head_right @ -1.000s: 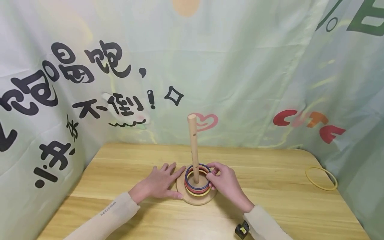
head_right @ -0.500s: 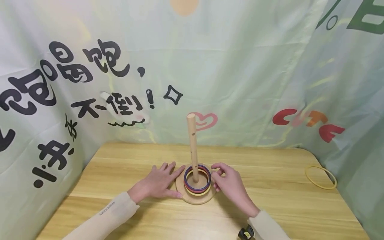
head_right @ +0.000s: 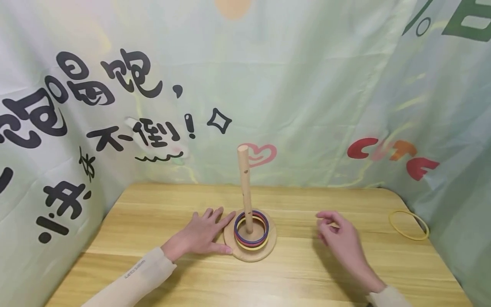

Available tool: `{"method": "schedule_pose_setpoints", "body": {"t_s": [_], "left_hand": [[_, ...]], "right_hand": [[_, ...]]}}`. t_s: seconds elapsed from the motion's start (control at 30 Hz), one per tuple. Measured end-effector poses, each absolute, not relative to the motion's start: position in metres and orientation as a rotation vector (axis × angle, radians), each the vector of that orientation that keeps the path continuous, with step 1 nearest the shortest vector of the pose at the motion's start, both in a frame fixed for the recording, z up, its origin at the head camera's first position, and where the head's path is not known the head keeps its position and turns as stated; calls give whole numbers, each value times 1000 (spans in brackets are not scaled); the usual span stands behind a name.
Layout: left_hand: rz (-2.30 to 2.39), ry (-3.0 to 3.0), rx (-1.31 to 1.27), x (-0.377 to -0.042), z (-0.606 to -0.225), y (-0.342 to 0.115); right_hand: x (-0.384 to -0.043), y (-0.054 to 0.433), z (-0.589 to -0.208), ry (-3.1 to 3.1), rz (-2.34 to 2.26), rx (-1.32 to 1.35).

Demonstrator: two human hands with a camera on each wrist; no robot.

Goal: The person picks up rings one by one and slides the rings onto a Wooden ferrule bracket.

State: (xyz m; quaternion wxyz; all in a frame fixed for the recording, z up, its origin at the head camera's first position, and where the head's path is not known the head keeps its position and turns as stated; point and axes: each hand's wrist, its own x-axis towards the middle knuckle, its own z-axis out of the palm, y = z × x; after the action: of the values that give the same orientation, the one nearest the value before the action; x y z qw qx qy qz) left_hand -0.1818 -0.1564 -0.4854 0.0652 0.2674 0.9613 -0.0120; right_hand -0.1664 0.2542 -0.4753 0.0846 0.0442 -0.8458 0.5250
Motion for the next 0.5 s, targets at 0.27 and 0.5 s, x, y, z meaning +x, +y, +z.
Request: {"method": "schedule_pose_setpoints", "body": {"t_s": [0.27, 0.5], "left_hand": [[-54, 2892, 800, -183, -484, -155], [-69, 2883, 781, -183, -487, -155]], "right_hand": [[-171, 353, -486, -2640, 1201, -90], [-181, 423, -496, -2767, 1075, -349]]}}
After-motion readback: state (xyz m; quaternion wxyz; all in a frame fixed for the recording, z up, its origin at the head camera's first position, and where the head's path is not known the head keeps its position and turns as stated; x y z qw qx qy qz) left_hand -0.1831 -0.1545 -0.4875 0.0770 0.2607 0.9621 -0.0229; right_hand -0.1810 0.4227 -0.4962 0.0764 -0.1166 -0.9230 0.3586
